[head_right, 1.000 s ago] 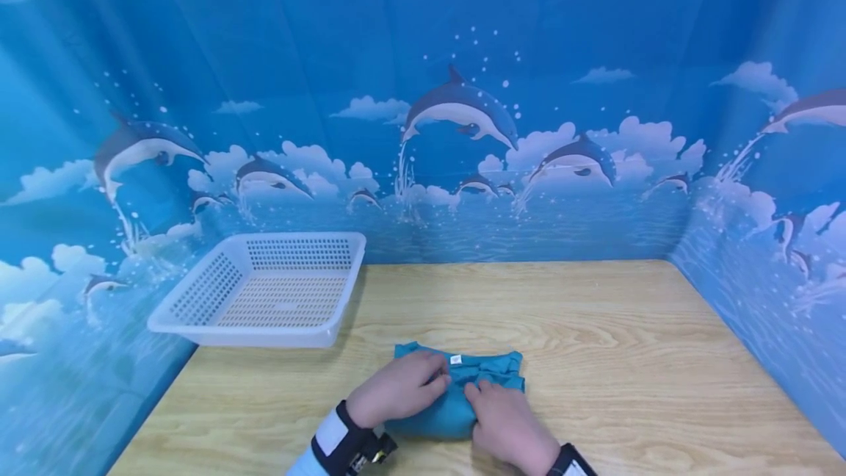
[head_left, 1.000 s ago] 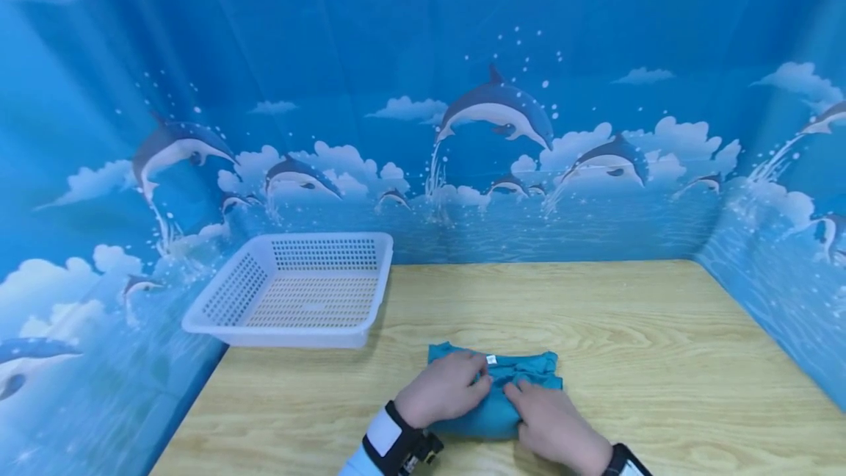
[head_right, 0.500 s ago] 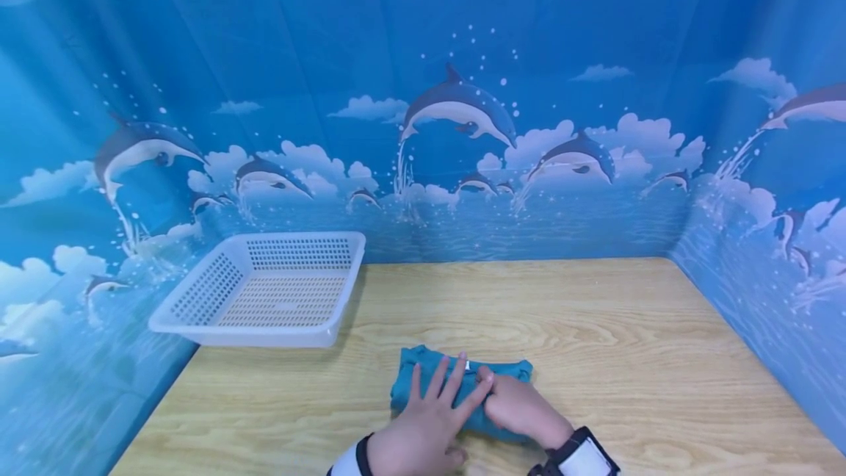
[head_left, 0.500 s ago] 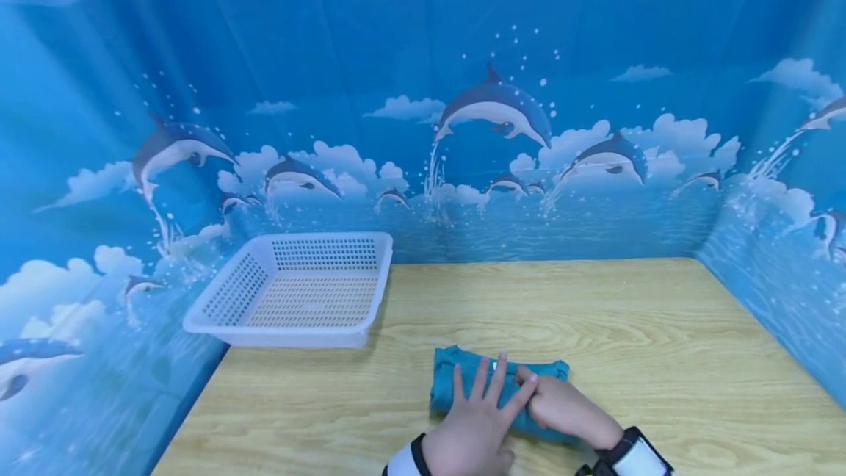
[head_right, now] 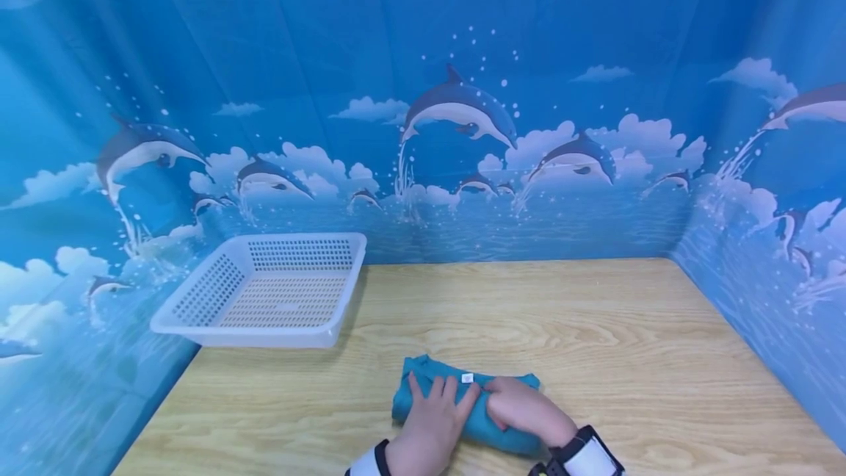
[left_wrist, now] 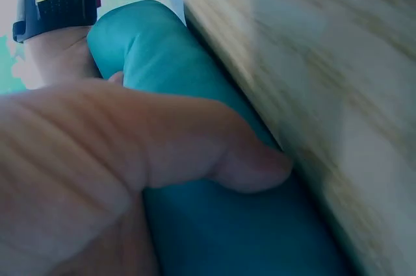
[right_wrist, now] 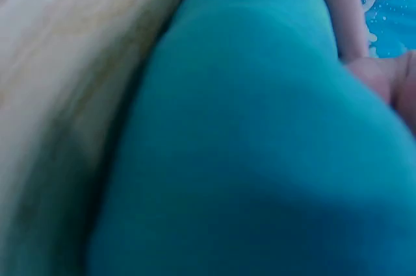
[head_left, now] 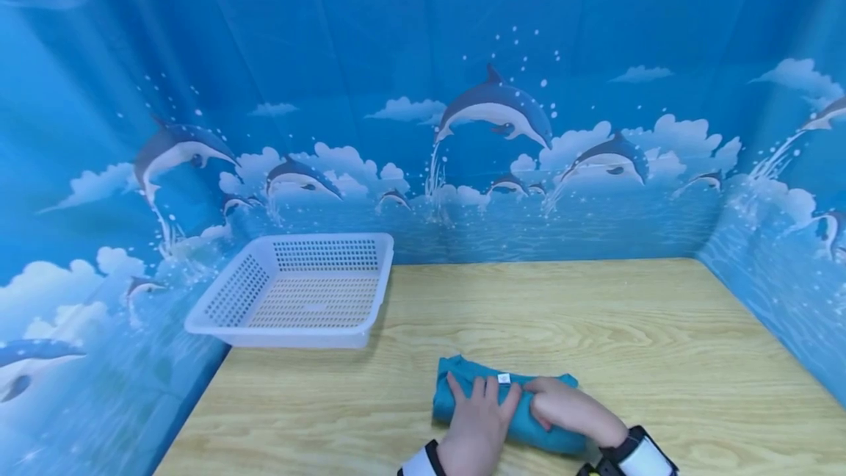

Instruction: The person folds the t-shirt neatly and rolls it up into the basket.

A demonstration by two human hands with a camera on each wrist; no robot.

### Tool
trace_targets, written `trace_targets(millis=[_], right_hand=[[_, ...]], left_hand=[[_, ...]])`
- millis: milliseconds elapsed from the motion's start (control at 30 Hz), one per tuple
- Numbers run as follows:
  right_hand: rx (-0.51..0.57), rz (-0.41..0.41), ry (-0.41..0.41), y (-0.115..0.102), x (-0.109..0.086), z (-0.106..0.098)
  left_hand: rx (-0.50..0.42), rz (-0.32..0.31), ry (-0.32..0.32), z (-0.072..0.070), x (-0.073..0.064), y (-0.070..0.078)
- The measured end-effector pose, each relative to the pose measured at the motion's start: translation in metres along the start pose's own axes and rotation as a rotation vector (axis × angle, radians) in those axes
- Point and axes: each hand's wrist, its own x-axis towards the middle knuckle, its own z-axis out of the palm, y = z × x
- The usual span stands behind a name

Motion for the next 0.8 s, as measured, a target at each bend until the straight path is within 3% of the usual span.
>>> trace_targets(millis=[200,367,467,600,700,800], right_hand=[[-0.199,-0.004,0.091,-0.011,-0.012,-0.004],[-0.353,-0.075,0.174,-0.022,-0.024,-0.013],[-0.387,-0.152,0.192,-0.026,-0.030,-0.017],[-0.428,-0.221,0.201,-0.032,-0.038,-0.014],[-0.433,-0.229,0.160,-0.035,-0.041,-0.009],[-0.442,-0.201,0.104,-0.036,-0.041,0.000]], left_hand=[[-0.011,0.016,-0.042,-0.001,0.005,-0.001],[-0.108,0.020,-0.106,-0.006,0.008,-0.011],[-0.230,0.032,-0.097,-0.007,0.011,-0.021],[-0.466,0.067,-0.075,-0.003,0.012,-0.035],[-0.625,0.089,-0.118,-0.001,0.014,-0.045],[-0.764,0.090,-0.215,0.002,0.018,-0.054]])
